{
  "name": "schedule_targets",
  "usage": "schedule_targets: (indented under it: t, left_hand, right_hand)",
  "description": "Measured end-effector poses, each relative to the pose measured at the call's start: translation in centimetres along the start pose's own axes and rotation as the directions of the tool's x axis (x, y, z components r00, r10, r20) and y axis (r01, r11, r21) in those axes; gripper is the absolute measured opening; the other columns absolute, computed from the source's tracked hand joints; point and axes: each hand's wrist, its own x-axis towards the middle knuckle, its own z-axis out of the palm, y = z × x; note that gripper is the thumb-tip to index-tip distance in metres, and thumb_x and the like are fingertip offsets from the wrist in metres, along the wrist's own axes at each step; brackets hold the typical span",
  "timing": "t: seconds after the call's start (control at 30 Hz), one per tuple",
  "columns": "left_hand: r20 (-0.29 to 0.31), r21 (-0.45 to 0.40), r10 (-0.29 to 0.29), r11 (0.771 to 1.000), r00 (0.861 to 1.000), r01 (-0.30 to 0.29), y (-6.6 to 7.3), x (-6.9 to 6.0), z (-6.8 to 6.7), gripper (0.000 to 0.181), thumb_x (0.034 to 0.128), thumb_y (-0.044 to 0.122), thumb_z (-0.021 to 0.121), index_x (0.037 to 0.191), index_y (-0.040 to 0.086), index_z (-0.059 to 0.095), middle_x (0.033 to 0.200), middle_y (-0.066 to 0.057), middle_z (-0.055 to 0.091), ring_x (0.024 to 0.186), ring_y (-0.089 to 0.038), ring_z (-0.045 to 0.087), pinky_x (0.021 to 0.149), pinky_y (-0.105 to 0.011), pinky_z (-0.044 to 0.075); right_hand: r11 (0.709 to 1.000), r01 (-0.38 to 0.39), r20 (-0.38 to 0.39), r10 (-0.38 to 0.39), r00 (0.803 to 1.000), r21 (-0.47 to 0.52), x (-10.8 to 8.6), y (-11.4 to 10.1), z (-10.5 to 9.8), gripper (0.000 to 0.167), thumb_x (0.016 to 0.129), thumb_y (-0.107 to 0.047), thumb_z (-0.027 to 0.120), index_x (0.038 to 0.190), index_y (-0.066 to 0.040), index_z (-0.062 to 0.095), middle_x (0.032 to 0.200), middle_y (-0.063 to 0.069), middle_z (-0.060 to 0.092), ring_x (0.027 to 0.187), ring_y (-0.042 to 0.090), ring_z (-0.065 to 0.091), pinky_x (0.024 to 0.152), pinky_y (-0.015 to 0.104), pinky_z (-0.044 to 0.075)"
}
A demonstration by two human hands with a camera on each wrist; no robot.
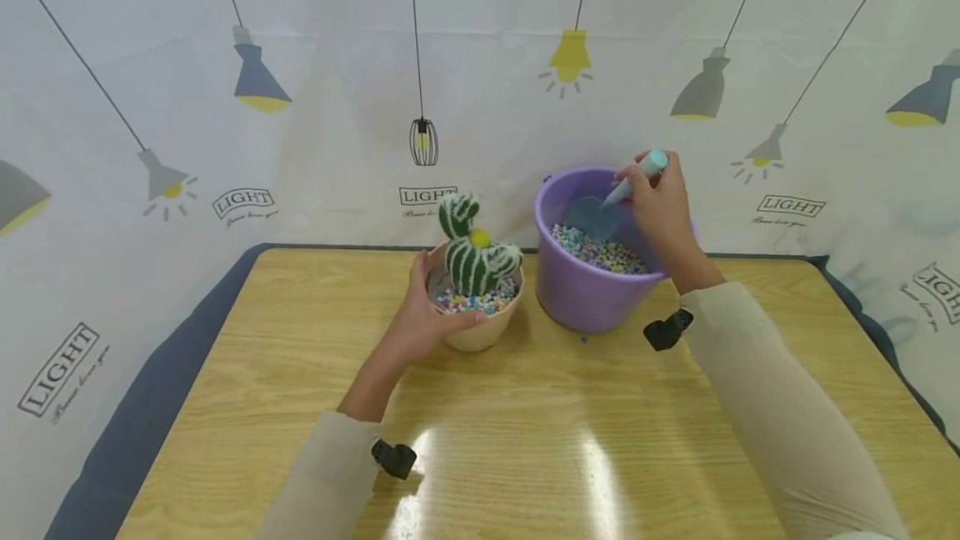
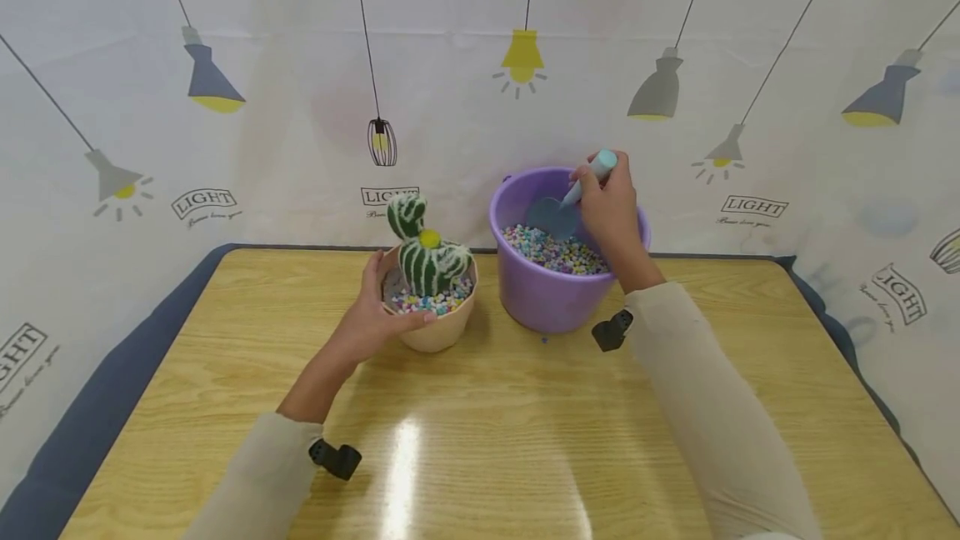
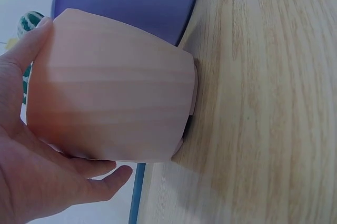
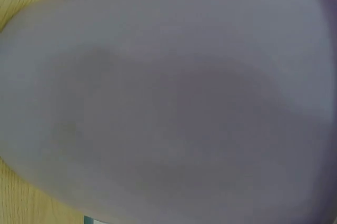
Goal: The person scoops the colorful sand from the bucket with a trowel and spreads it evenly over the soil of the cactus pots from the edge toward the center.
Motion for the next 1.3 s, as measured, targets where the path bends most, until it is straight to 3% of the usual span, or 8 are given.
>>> schedule_targets:
  t: [0.2,0.27,0.4,0.57,0.73,1.03,1.3]
  left_hand:
    - [0.017,-0.006,-0.01,1.0,1.0,0.011,0.4,-0.1,0.0,0.122,0.0746,0.017,0.085,0.155,0.018,-0.008,0.16,-0.001,0.017,0.146,-0.024,0.019,0.119,-0.046,0.016]
    - [0.008,-0.004,-0.006,1.0,1.0,0.006,-0.5,0.2,0.1,0.123,0.0738,0.02,0.086,0.155,0.02,-0.007,0.159,0.002,0.017,0.145,-0.022,0.02,0.119,-0.045,0.017]
    - [-0.001,-0.009,-0.011,1.0,1.0,0.011,-0.5,0.0,0.1,0.124,0.0733,0.02,0.086,0.155,0.018,-0.007,0.159,0.002,0.018,0.145,-0.021,0.021,0.119,-0.044,0.018]
    - [-0.003,-0.013,0.001,1.0,1.0,-0.001,-0.6,0.0,0.0,0.123,0.0733,0.021,0.086,0.155,0.019,-0.006,0.158,0.004,0.019,0.144,-0.02,0.022,0.119,-0.043,0.019]
    - [0.004,-0.019,0.02,1.0,1.0,-0.02,-0.3,0.1,0.1,0.12,0.0742,0.017,0.085,0.154,0.02,-0.004,0.158,0.004,0.02,0.143,-0.02,0.024,0.119,-0.044,0.019]
    - [0.036,-0.038,-0.008,0.999,0.999,0.009,2.1,-0.8,0.0,0.118,0.0764,0.011,0.083,0.154,0.013,-0.007,0.16,-0.006,0.016,0.146,-0.028,0.018,0.119,-0.047,0.015]
    - [0.014,-0.012,0.011,1.0,1.0,-0.011,-0.1,-0.1,0.1,0.12,0.0758,0.017,0.084,0.154,0.021,-0.006,0.159,0.003,0.017,0.145,-0.021,0.02,0.119,-0.045,0.017]
  right_hand:
    - [0.996,0.03,0.019,-0.029,0.999,-0.079,-0.2,0.0,0.0,0.025,0.104,-0.025,0.042,0.12,-0.007,0.038,0.105,0.006,0.063,0.1,0.021,0.062,0.084,0.031,0.055]
    - [0.993,0.038,0.021,-0.036,0.999,-0.108,-0.3,0.1,0.1,0.027,0.104,-0.026,0.042,0.121,-0.006,0.039,0.105,0.008,0.064,0.098,0.021,0.062,0.082,0.029,0.055]
    - [0.979,0.06,0.026,-0.056,0.998,-0.194,-0.4,0.3,0.2,0.031,0.103,-0.03,0.043,0.122,-0.005,0.042,0.105,0.011,0.066,0.094,0.022,0.064,0.074,0.023,0.053]
    - [0.937,0.101,0.04,-0.092,0.995,-0.335,-0.4,0.3,0.3,0.035,0.102,-0.035,0.044,0.119,-0.005,0.047,0.102,0.013,0.068,0.091,0.026,0.065,0.075,0.03,0.048]
    - [0.925,0.107,0.034,-0.102,0.994,-0.365,-0.3,0.4,0.3,0.034,0.102,-0.034,0.045,0.117,-0.004,0.051,0.1,0.015,0.069,0.091,0.028,0.065,0.08,0.038,0.048]
    - [0.896,0.055,-0.032,-0.077,0.996,-0.44,-0.3,0.2,0.2,0.036,0.101,-0.037,0.045,0.115,-0.006,0.057,0.096,0.013,0.069,0.086,0.027,0.062,0.072,0.033,0.043]
    - [0.923,-0.063,-0.14,0.01,0.99,-0.379,-0.2,-0.2,-0.2,0.039,0.099,-0.039,0.044,0.114,-0.007,0.062,0.088,0.007,0.071,0.077,0.017,0.059,0.072,0.028,0.043]
